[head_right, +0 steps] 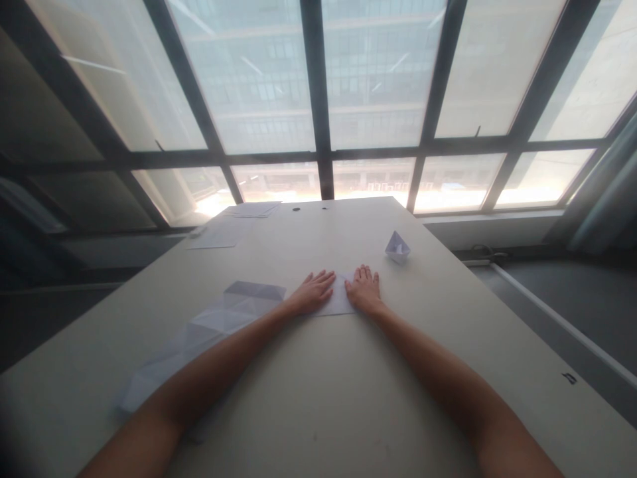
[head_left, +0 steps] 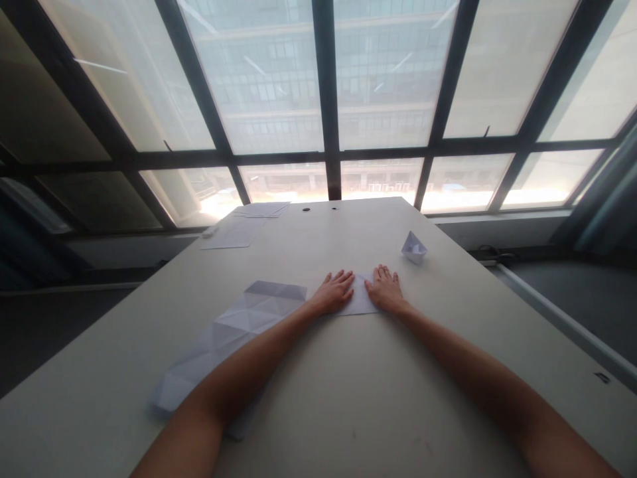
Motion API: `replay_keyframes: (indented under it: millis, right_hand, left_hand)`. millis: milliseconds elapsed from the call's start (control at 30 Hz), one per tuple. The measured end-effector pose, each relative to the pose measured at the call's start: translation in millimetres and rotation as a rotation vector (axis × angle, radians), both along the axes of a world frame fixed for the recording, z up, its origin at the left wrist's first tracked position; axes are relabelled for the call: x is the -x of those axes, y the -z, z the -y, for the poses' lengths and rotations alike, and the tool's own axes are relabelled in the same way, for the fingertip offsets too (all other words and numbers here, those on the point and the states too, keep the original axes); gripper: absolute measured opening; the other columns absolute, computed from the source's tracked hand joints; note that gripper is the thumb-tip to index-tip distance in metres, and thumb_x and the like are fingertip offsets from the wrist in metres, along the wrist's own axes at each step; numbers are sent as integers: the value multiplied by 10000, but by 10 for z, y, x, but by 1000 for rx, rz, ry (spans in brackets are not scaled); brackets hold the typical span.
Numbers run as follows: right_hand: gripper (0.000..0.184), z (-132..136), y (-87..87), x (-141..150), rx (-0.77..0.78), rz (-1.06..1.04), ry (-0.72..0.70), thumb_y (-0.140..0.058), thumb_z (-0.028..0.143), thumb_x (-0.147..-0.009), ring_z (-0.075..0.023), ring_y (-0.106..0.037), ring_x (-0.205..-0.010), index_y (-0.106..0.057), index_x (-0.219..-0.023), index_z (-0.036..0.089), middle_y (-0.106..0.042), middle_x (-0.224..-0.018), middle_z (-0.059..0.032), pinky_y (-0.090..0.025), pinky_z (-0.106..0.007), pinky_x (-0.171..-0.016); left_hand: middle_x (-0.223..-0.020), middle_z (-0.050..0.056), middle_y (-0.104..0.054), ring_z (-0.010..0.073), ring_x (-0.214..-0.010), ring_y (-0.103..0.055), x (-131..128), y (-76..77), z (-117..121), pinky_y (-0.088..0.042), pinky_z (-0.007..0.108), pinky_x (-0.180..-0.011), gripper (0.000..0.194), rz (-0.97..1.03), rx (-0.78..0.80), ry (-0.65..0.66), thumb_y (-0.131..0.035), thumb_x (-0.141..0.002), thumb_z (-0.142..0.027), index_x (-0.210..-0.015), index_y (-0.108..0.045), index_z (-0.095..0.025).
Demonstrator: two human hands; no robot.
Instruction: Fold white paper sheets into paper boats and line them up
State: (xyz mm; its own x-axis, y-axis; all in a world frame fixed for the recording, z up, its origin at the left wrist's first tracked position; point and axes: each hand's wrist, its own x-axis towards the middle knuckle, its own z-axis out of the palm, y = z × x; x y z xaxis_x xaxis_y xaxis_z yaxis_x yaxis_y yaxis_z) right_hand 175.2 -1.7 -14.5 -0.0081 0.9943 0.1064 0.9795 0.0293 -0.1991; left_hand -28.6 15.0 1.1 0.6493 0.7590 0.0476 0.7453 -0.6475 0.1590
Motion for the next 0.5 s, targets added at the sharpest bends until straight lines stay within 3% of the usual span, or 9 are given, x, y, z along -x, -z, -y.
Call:
replay_keyframes:
  millis: [233, 500]
  right_hand:
    - [583, 32, -17, 41, -34, 4, -142, -280, 346, -1014, -305, -168, -1507, -371, -1511, 54, -251, -1613, -205, -79, -522, -1199]
    - [631, 41, -41, 76, 20, -61, -437, -280, 455, -1024, -249, -137, -1522, -273, -1568, 137, -234, -1631, -138, -105, -500, -1212]
  left_hand:
    - [-1644, 72, -210, 245, -1526, -137, 4, 17, -13, -110, 523, -1217, 581, -16, 0, 18, -265, -1037, -421, -1576, -254, -204]
    - [-1644, 60, -214, 233, -1526, -141, 4, 28, -4, -118, 510, -1216, 603, 1, -3, 11, -250, -1039, -476, -1588, -217, -227]
